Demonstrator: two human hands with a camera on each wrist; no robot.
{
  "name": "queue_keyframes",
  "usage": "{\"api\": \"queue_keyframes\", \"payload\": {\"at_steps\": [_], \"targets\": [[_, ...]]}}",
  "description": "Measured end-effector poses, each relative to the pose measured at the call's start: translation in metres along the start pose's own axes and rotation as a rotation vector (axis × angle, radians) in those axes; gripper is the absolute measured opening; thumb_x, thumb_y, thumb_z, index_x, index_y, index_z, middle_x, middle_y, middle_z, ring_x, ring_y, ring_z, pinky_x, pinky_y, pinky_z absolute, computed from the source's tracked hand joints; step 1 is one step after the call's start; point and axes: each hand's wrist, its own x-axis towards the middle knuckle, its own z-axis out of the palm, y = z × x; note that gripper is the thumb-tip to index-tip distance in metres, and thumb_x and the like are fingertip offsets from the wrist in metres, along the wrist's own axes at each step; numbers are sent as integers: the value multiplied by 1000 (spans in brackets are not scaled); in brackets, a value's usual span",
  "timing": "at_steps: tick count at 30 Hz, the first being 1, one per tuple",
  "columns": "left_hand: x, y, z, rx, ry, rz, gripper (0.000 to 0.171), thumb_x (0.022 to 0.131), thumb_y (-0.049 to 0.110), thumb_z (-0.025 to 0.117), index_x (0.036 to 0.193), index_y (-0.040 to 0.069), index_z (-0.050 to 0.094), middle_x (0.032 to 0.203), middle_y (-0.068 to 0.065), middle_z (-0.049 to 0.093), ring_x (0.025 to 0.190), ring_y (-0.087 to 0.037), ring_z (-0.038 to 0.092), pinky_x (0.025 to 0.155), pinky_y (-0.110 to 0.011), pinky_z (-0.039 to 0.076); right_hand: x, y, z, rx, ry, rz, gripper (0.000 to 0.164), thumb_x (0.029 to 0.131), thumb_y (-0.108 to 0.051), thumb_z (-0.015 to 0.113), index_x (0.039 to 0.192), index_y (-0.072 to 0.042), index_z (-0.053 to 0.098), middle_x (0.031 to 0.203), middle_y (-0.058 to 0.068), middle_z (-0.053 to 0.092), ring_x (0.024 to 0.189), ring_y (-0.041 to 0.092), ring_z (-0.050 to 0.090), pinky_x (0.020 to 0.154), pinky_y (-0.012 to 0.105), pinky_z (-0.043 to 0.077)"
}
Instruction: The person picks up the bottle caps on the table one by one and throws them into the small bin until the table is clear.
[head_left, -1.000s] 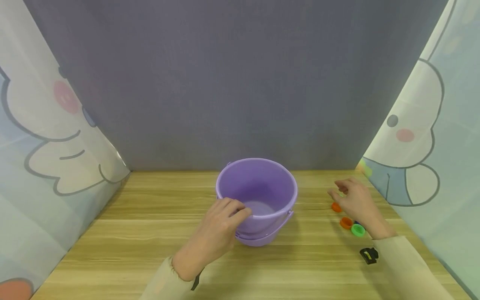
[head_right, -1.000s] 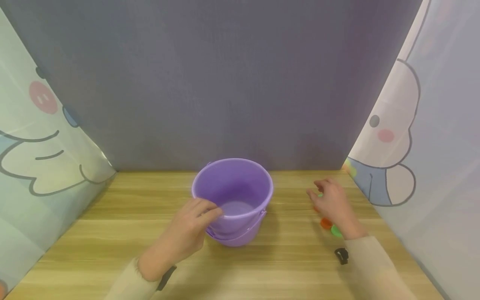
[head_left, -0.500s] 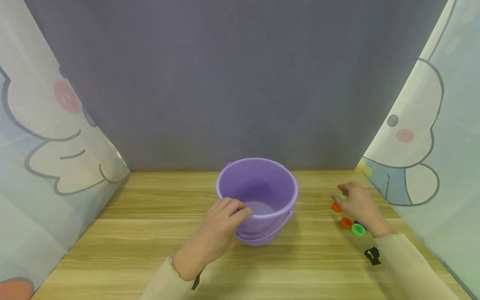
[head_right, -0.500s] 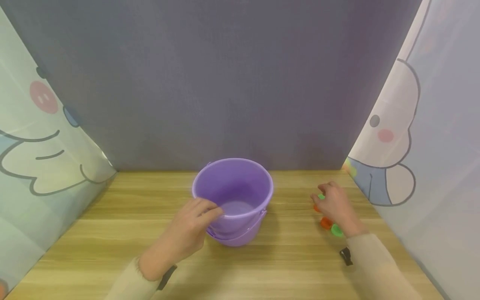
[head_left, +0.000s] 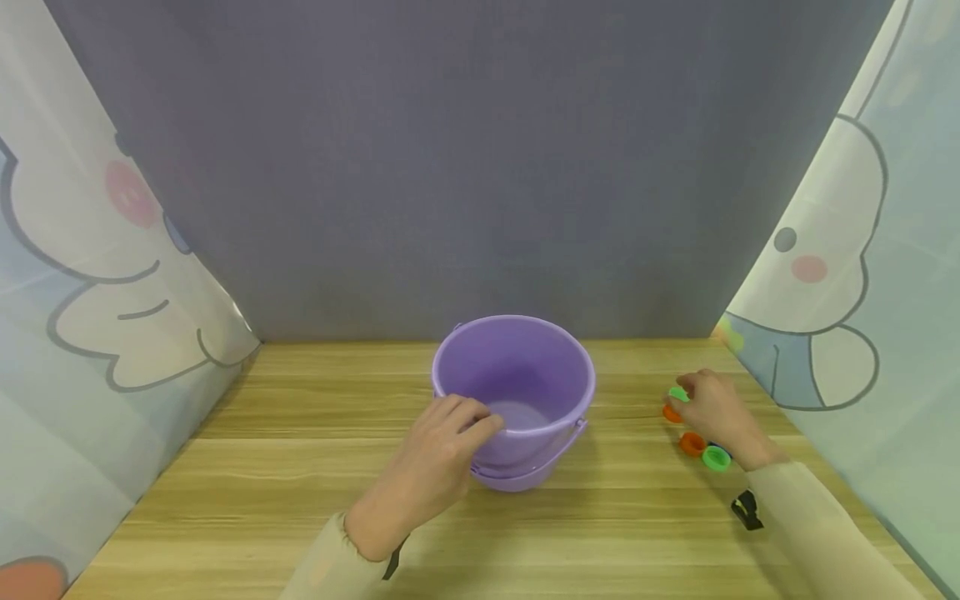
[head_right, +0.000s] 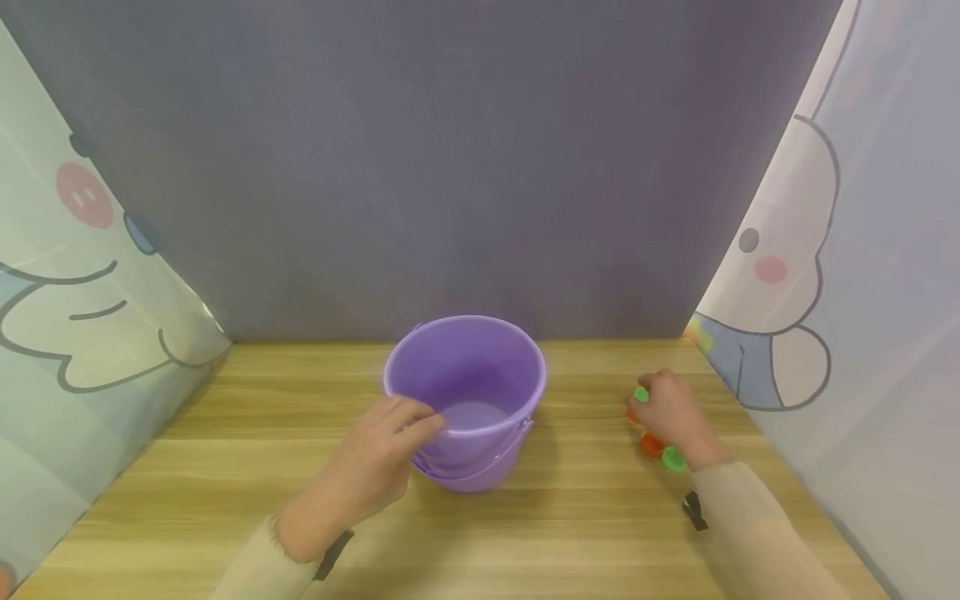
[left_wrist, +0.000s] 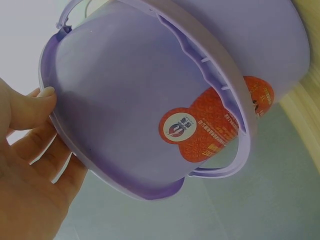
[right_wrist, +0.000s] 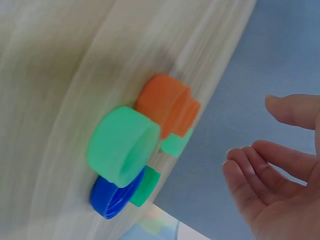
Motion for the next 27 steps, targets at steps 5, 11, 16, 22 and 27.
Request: {"api": "queue_keyframes", "payload": {"at_steps": [5,11,16,22,27], "targets": [[0,0,0,-3,-3,0,53,62,-20,66,107,9,71,98,-2,66,92,-19,61,84,-33,54,1,5,5,2,-10,-9,33,91,-14,69,105,15,68,100,33,65,84,42,62,72,58,53],[0,0,-1,1,-10,-2,55,61,-21,67,108,9,72,98,-1,66,92,-19,61,84,-33,53,1,11,8,-11,-49,9,40,92,-16,70,110,19,65,110,41,61,92,49,63,79,64,52],[0,0,-1,3,-10,1,56,61,-21,66,108,10,71,98,-1,66,92,-19,60,83,-33,53,1,15,10,5,-70,29,24,91,-15,70,84,8,66,77,18,58,61,25,52,58,41,48],[0,0,-1,7,-7,4,55,62,-21,65,107,10,71,98,-1,65,91,-19,60,82,-33,53,0,17,11,-7,-88,38,26,92,-17,71,73,-3,58,73,7,47,65,21,42,57,34,35],[0,0,-1,5,-7,1,53,64,-20,65,108,9,71,98,-1,66,92,-19,60,83,-33,53,2,19,11,-22,-127,60,30,91,-16,71,97,13,67,87,19,63,68,24,52,63,40,47]]}}
